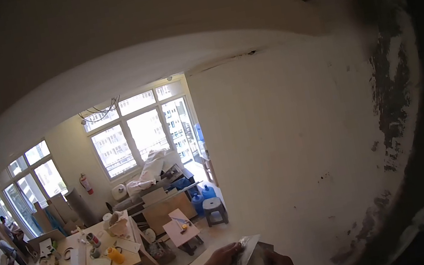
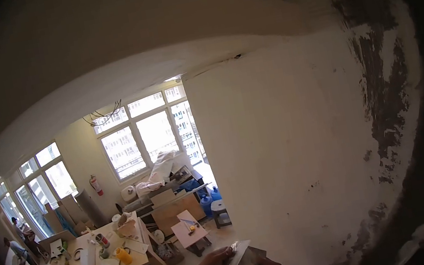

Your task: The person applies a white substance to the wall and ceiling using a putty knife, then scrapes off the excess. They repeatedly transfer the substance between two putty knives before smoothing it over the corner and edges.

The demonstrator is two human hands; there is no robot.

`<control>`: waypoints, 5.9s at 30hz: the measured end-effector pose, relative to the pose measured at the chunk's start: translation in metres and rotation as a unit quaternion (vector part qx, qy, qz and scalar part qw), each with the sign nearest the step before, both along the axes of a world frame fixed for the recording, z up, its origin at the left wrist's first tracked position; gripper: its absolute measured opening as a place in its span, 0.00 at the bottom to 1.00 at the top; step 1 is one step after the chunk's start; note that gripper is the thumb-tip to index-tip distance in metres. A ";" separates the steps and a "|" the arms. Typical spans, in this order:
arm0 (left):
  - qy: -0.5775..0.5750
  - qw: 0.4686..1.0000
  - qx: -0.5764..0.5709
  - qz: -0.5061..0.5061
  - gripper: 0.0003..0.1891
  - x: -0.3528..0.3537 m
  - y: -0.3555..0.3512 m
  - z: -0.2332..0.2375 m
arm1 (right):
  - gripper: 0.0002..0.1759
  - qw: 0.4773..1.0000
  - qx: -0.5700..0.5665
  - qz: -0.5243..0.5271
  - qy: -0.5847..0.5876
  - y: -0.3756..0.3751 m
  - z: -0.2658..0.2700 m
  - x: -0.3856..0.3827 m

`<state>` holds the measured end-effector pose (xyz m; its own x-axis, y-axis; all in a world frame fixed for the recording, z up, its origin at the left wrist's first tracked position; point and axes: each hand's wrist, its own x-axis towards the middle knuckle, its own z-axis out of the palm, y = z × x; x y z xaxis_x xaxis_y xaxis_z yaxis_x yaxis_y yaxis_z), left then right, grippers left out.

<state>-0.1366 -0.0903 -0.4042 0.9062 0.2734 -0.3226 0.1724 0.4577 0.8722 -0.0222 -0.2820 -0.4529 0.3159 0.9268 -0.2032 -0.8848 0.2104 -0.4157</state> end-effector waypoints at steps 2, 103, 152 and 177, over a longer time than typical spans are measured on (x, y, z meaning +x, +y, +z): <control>0.028 0.996 0.074 -0.028 0.18 -0.006 0.002 -0.014 | 0.22 0.998 -0.021 -0.002 -0.060 0.002 -0.022 -0.001; -0.440 0.237 0.742 0.447 0.27 0.207 -0.012 0.356 | 0.13 0.981 -0.177 -0.071 0.039 -0.096 -0.019 -0.010; -0.348 0.668 0.649 0.104 0.23 0.006 -0.071 0.045 | 0.16 0.973 -0.091 -0.197 -0.082 -0.039 0.047 0.021; -0.330 0.650 0.646 -0.225 0.15 0.009 0.006 0.115 | 0.08 0.974 -0.204 -0.083 0.055 -0.025 0.065 -0.010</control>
<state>-0.1277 -0.0848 -0.2895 0.8127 -0.4113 0.4127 -0.5719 -0.6985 0.4301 -0.0319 -0.3068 -0.3876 0.4098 0.7003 -0.5845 -0.8968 0.1920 -0.3987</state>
